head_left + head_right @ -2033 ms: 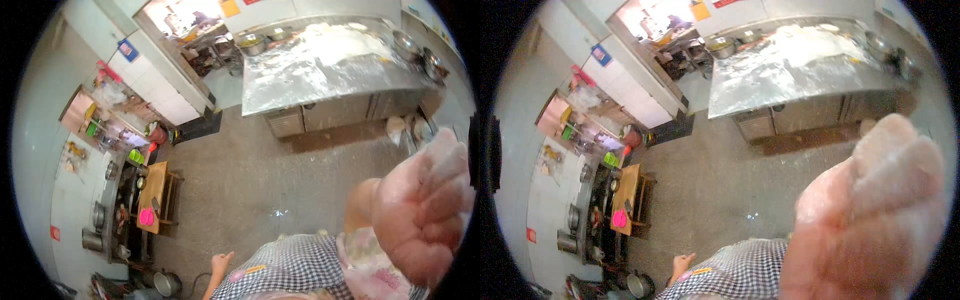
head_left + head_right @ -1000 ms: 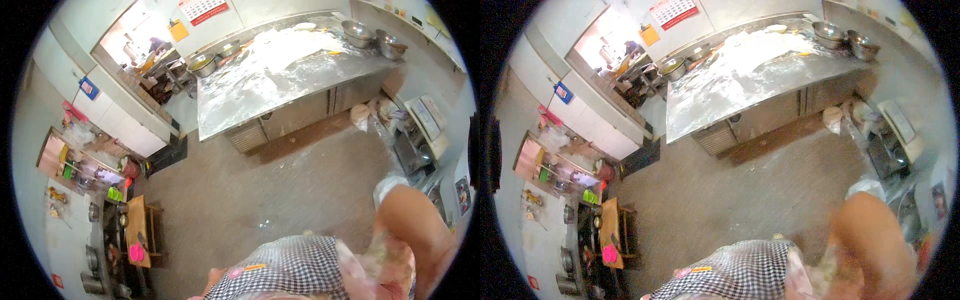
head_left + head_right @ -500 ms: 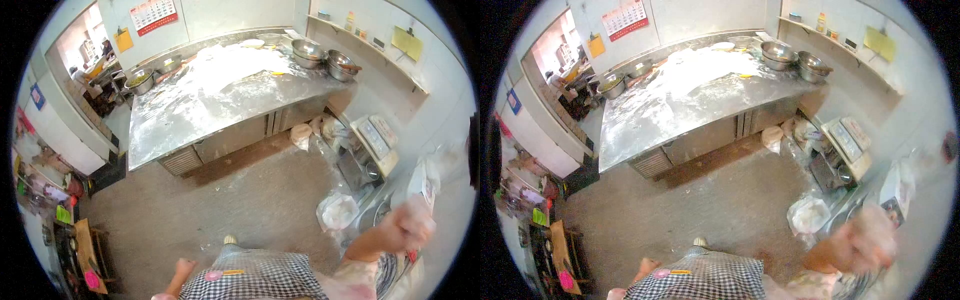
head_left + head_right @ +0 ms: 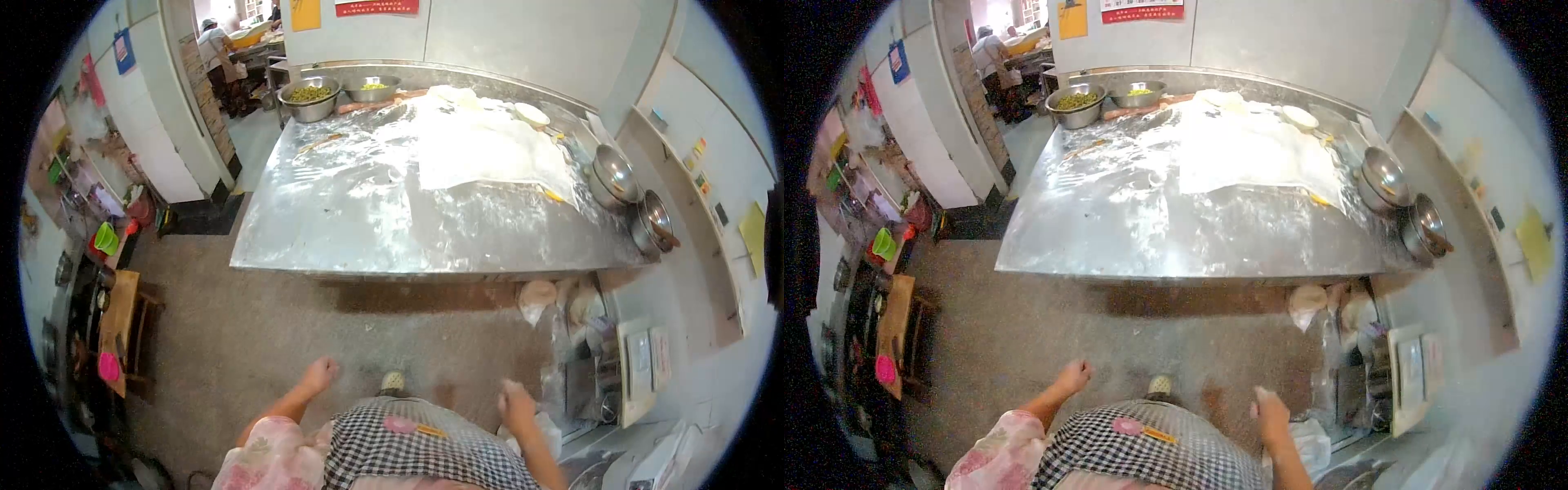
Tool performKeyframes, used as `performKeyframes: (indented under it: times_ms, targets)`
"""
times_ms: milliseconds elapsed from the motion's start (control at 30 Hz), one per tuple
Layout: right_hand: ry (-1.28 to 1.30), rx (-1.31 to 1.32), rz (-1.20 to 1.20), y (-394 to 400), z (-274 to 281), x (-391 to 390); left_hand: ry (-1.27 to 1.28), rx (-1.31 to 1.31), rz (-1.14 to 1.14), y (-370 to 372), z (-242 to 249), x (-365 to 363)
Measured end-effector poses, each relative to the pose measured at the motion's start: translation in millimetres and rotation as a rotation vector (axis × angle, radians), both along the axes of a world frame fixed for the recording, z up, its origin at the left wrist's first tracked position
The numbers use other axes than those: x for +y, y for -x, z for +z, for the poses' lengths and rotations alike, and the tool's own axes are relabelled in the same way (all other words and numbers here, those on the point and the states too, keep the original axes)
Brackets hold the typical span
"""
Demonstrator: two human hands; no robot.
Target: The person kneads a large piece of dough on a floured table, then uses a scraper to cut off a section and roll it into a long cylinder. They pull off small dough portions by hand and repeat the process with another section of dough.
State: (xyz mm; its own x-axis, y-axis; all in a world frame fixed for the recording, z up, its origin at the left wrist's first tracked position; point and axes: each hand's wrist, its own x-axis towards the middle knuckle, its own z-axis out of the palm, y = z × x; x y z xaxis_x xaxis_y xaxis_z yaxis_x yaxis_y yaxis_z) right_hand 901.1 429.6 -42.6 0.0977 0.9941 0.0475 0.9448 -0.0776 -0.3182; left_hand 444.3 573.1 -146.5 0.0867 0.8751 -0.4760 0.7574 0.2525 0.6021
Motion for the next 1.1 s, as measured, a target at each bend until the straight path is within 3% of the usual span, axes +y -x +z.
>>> performKeyframes:
  times_ms: [67,267,400,600,767,900,1100]
  targets:
    - [0.238,0.053,-0.053,-10,-23,2,-0.084,-0.102,-0.057,-31,15,32]
    - [0.481,0.094,-0.165,-68,-39,12,-0.204,-0.141,-0.244,-124,50,105]
    - [0.382,0.063,-0.088,-146,-73,28,-0.315,-0.129,-0.162,-193,83,131]
    - [0.121,0.119,-0.030,-260,-16,154,-0.697,-0.130,-0.014,-282,75,156]
    - [0.001,0.069,-0.001,-336,-3,237,-0.804,-0.043,-0.156,-340,81,172]
    - [0.048,0.135,0.026,-344,15,293,-0.737,0.204,-0.286,-364,81,183]
    - [0.009,0.137,0.078,-343,2,369,-0.827,0.207,-0.372,-378,82,237]
